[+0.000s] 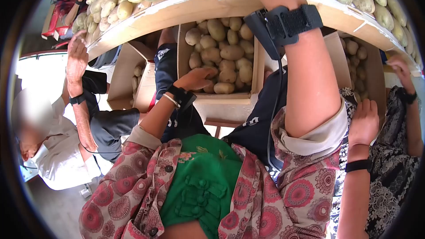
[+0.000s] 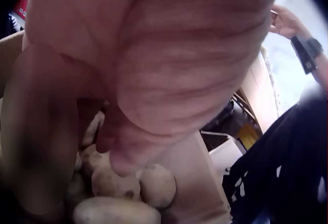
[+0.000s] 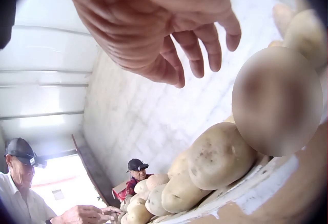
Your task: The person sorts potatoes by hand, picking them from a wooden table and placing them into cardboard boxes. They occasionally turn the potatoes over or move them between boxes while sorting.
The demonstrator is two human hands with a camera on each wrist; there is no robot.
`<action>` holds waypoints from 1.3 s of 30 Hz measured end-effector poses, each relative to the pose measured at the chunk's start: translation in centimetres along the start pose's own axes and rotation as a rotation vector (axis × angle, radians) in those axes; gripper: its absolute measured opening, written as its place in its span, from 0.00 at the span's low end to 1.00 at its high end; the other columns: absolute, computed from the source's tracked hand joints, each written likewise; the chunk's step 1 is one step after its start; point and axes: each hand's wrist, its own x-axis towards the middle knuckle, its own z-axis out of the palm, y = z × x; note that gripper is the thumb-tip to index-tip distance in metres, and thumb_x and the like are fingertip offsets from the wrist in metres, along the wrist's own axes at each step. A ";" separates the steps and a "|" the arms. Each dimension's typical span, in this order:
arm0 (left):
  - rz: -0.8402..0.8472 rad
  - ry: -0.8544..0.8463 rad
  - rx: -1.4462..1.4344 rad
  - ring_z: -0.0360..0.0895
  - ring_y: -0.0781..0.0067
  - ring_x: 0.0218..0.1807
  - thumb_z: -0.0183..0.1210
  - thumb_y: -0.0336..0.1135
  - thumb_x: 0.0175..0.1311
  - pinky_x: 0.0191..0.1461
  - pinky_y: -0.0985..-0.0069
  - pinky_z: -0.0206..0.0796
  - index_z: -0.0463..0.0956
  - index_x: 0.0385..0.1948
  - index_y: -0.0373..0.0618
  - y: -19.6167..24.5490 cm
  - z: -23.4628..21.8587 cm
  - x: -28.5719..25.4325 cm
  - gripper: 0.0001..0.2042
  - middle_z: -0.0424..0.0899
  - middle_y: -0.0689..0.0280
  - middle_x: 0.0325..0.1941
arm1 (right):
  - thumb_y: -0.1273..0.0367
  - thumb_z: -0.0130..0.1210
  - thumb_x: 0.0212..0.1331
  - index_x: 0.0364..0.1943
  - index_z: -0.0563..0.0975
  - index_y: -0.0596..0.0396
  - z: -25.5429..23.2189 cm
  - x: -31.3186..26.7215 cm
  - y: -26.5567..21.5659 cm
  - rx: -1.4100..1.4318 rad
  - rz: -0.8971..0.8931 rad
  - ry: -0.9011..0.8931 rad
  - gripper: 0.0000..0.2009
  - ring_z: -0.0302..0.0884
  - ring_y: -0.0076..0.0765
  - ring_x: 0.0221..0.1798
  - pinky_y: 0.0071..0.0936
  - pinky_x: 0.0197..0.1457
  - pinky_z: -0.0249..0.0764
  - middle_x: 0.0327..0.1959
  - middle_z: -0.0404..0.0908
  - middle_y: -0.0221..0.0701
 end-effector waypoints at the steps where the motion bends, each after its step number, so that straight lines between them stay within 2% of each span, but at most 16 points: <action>1: -0.038 -0.040 0.058 0.76 0.50 0.41 0.54 0.33 0.52 0.46 0.61 0.67 0.71 0.46 0.41 -0.1 0.7 0.3 0.17 0.78 0.53 0.39 | 0.73 0.49 0.49 0.25 0.76 0.64 0.0 0.0 0.0 0.026 0.026 -0.018 0.07 0.76 0.48 0.33 0.36 0.37 0.71 0.26 0.78 0.46; 3: -0.069 -0.072 0.116 0.76 0.48 0.41 0.53 0.33 0.53 0.46 0.60 0.67 0.71 0.46 0.41 -0.4 2.3 1.2 0.17 0.78 0.53 0.40 | 0.73 0.49 0.49 0.26 0.77 0.64 1.5 0.2 1.7 0.005 -0.069 0.061 0.07 0.76 0.48 0.33 0.36 0.37 0.71 0.27 0.78 0.46; 5: 0.086 -0.258 0.360 0.77 0.48 0.44 0.52 0.43 0.55 0.49 0.64 0.67 0.71 0.44 0.40 -2.3 4.5 2.9 0.18 0.79 0.46 0.35 | 0.72 0.50 0.49 0.29 0.76 0.64 2.7 0.9 2.8 -0.029 -0.194 0.146 0.08 0.76 0.50 0.34 0.38 0.39 0.71 0.29 0.78 0.47; 7: 0.361 -0.303 0.855 0.75 0.45 0.44 0.51 0.36 0.53 0.47 0.60 0.67 0.68 0.45 0.31 -6.0 9.2 3.6 0.20 0.75 0.42 0.39 | 0.64 0.50 0.55 0.39 0.78 0.54 3.2 1.8 4.1 -0.187 -0.187 0.091 0.12 0.75 0.50 0.44 0.35 0.49 0.70 0.39 0.79 0.43; 9: -0.246 -0.244 0.077 0.75 0.45 0.47 0.51 0.43 0.54 0.51 0.61 0.66 0.61 0.50 0.30 -6.5 11.6 6.0 0.26 0.77 0.39 0.40 | 0.70 0.50 0.54 0.32 0.76 0.58 3.9 2.1 4.1 -0.142 -0.320 0.210 0.07 0.74 0.52 0.37 0.43 0.42 0.69 0.32 0.78 0.43; 12: -0.423 -0.205 -0.048 0.74 0.46 0.50 0.52 0.42 0.57 0.50 0.62 0.66 0.54 0.54 0.29 1.4 4.7 3.4 0.29 0.74 0.38 0.43 | 0.71 0.50 0.53 0.31 0.76 0.59 3.3 2.1 2.9 -0.046 -0.197 0.147 0.06 0.74 0.51 0.38 0.41 0.42 0.69 0.32 0.78 0.43; 18: -0.376 -0.224 -0.110 0.77 0.49 0.46 0.55 0.48 0.52 0.46 0.63 0.68 0.72 0.41 0.35 4.8 2.1 3.7 0.24 0.78 0.46 0.40 | 0.72 0.51 0.53 0.31 0.76 0.60 3.2 2.3 3.2 -0.031 -0.220 0.176 0.06 0.75 0.50 0.39 0.40 0.43 0.70 0.32 0.78 0.42; 20: -0.219 -0.048 0.180 0.79 0.48 0.40 0.55 0.41 0.49 0.42 0.56 0.70 0.77 0.32 0.35 3.8 6.0 5.6 0.16 0.81 0.49 0.36 | 0.72 0.51 0.53 0.31 0.76 0.60 3.2 2.4 3.2 -0.035 -0.230 0.180 0.06 0.75 0.50 0.38 0.40 0.43 0.70 0.32 0.78 0.42; 21: -0.212 -0.029 0.185 0.79 0.48 0.40 0.55 0.41 0.49 0.42 0.56 0.70 0.77 0.32 0.35 3.4 7.2 6.3 0.16 0.81 0.49 0.36 | 0.72 0.51 0.53 0.31 0.76 0.60 3.0 2.4 3.0 -0.032 -0.221 0.178 0.06 0.75 0.50 0.38 0.40 0.43 0.70 0.33 0.78 0.42; 23: -0.032 -0.386 0.685 0.79 0.49 0.41 0.49 0.40 0.57 0.38 0.55 0.71 0.74 0.43 0.41 2.6 9.4 7.1 0.16 0.78 0.45 0.41 | 0.72 0.51 0.53 0.31 0.76 0.60 2.7 2.2 2.6 -0.008 -0.208 0.162 0.06 0.75 0.51 0.38 0.40 0.43 0.70 0.33 0.78 0.42; 26: 0.044 -0.200 0.550 0.78 0.49 0.43 0.46 0.36 0.58 0.41 0.57 0.71 0.74 0.43 0.44 1.4 10.7 6.8 0.14 0.78 0.49 0.42 | 0.73 0.50 0.53 0.32 0.76 0.60 2.6 2.1 2.6 -0.016 -0.191 0.154 0.05 0.75 0.51 0.38 0.40 0.43 0.70 0.34 0.78 0.42; 31: -0.030 -0.376 0.137 0.73 0.52 0.52 0.45 0.38 0.61 0.52 0.66 0.67 0.71 0.51 0.50 5.2 5.6 5.6 0.17 0.77 0.58 0.49 | 0.74 0.51 0.53 0.32 0.76 0.60 1.9 1.7 2.5 0.010 -0.197 0.157 0.06 0.75 0.51 0.38 0.39 0.43 0.70 0.35 0.78 0.43; 34: 0.035 -0.597 0.237 0.72 0.53 0.54 0.44 0.44 0.64 0.54 0.69 0.65 0.67 0.57 0.53 5.5 2.6 6.1 0.20 0.76 0.57 0.52 | 0.74 0.51 0.52 0.32 0.76 0.60 1.7 1.6 2.4 0.046 -0.178 0.161 0.06 0.75 0.51 0.38 0.39 0.44 0.70 0.35 0.78 0.43; 36: 0.382 -0.164 -0.093 0.76 0.50 0.45 0.46 0.48 0.64 0.50 0.64 0.68 0.66 0.56 0.43 4.2 0.2 4.5 0.23 0.72 0.51 0.56 | 0.74 0.52 0.52 0.32 0.76 0.60 1.5 1.5 2.6 0.051 -0.166 0.161 0.06 0.75 0.51 0.39 0.38 0.44 0.70 0.35 0.78 0.43; 38: 0.034 -0.206 -0.268 0.75 0.62 0.47 0.48 0.50 0.64 0.47 0.67 0.69 0.62 0.60 0.47 11.0 -8.5 1.6 0.25 0.71 0.55 0.57 | 0.75 0.52 0.51 0.33 0.76 0.60 1.6 1.5 3.0 0.043 -0.181 0.205 0.06 0.75 0.51 0.40 0.38 0.45 0.70 0.35 0.78 0.43; 39: 0.075 -0.170 -0.332 0.73 0.69 0.46 0.49 0.46 0.65 0.47 0.73 0.68 0.61 0.61 0.50 12.2 -11.8 0.7 0.24 0.72 0.61 0.55 | 0.75 0.52 0.51 0.33 0.76 0.60 1.4 1.5 2.9 0.047 -0.181 0.206 0.06 0.75 0.51 0.40 0.38 0.45 0.70 0.35 0.78 0.43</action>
